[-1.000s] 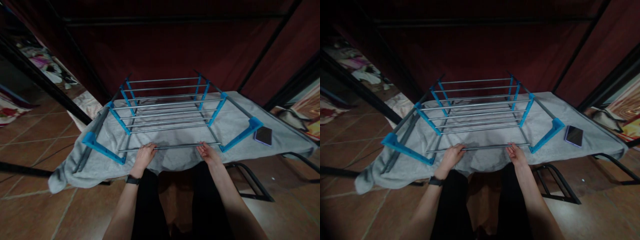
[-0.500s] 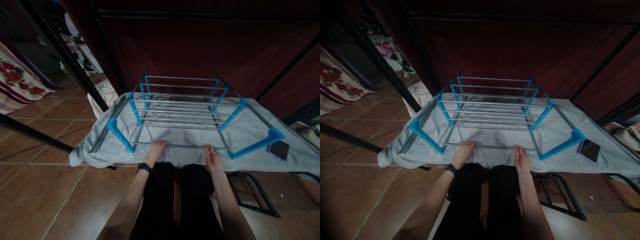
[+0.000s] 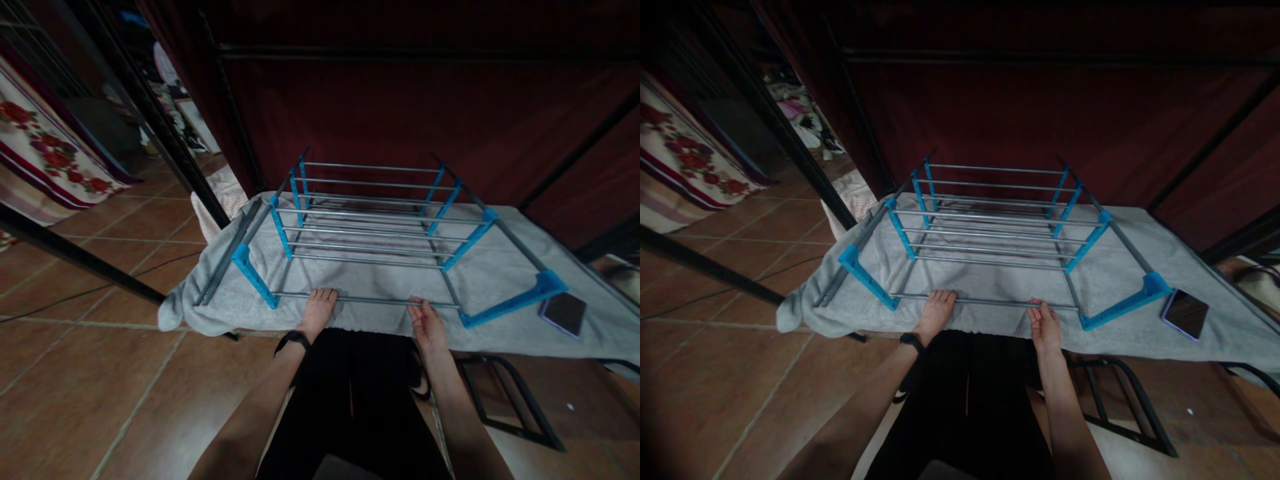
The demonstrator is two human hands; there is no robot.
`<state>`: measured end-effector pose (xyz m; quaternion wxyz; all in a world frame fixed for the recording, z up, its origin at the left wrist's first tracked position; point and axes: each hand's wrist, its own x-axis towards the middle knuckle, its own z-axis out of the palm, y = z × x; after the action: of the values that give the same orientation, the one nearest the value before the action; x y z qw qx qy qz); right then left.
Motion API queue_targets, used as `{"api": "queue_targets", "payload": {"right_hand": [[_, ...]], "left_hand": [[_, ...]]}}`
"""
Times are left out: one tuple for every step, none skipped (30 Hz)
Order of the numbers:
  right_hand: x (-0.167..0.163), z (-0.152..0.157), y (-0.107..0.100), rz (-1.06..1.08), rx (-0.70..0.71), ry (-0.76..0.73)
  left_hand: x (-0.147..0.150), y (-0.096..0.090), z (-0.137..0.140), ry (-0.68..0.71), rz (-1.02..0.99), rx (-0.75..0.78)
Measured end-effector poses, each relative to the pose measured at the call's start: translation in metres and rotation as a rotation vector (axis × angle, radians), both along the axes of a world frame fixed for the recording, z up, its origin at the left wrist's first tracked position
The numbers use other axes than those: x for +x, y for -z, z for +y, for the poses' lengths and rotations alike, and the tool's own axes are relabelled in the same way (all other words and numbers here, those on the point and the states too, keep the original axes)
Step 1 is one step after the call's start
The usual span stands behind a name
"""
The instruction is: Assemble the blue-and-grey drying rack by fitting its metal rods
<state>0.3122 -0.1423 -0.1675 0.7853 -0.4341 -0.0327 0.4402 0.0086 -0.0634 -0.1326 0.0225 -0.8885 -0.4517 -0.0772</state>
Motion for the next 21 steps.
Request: {"api": "queue_targets", "payload": {"right_hand": [[0.0,0.0,0.0,0.005,-0.002,-0.005],[0.001,0.0,0.0,0.01,-0.004,-0.01],[0.001,0.0,0.001,0.015,-0.007,-0.013],[0.002,0.0,0.001,0.02,-0.01,-0.016],[0.003,-0.001,0.002,0.026,-0.014,-0.02],[0.005,-0.001,0.002,0.033,-0.017,-0.023],[0.007,-0.001,0.002,0.042,-0.022,-0.024],[0.009,-0.001,0.003,0.051,-0.026,-0.022],[0.012,-0.001,0.003,0.061,-0.032,-0.019],[0.014,-0.001,0.003,0.069,-0.037,-0.017],[0.016,-0.001,0.002,0.076,-0.042,-0.016],[0.017,-0.001,0.001,0.081,-0.047,-0.02],[0.018,0.0,0.001,0.084,-0.051,-0.027],[0.019,-0.001,0.0,0.086,-0.054,-0.035],[0.02,-0.001,-0.001,0.085,-0.054,-0.045],[0.02,-0.002,-0.002,0.077,-0.05,-0.056],[0.02,-0.004,-0.003,0.063,-0.043,-0.065],[0.02,-0.006,-0.004,0.043,-0.033,-0.072],[0.021,-0.009,-0.004,0.021,-0.023,-0.076],[0.021,-0.012,-0.005,0.0,-0.013,-0.077],[0.022,-0.016,-0.005,-0.016,-0.008,-0.077]], "left_hand": [[0.0,-0.001,-0.001,0.003,0.003,0.002],[0.0,-0.001,-0.002,0.007,0.004,0.003],[-0.001,-0.001,-0.003,0.01,0.005,0.003],[-0.002,-0.002,-0.003,0.013,0.004,0.003],[-0.003,-0.002,-0.004,0.015,0.002,0.003],[-0.005,-0.002,-0.004,0.016,0.0,0.003],[-0.007,-0.002,-0.004,0.018,-0.002,0.003],[-0.009,-0.003,-0.004,0.021,-0.004,0.004],[-0.011,-0.003,-0.004,0.025,-0.006,0.006],[-0.013,-0.004,-0.003,0.03,-0.008,0.008],[-0.015,-0.005,-0.003,0.038,-0.011,0.01],[-0.017,-0.006,-0.002,0.047,-0.013,0.011],[-0.018,-0.007,-0.002,0.057,-0.014,0.012],[-0.019,-0.008,-0.003,0.069,-0.015,0.012],[-0.019,-0.009,-0.003,0.081,-0.016,0.012],[-0.019,-0.009,-0.004,0.095,-0.016,0.009],[-0.018,-0.009,-0.005,0.109,-0.016,0.006],[-0.017,-0.009,-0.007,0.121,-0.017,0.002],[-0.015,-0.008,-0.008,0.134,-0.017,-0.003],[-0.013,-0.006,-0.009,0.145,-0.017,-0.01],[-0.012,-0.004,-0.01,0.155,-0.017,-0.017]]}}
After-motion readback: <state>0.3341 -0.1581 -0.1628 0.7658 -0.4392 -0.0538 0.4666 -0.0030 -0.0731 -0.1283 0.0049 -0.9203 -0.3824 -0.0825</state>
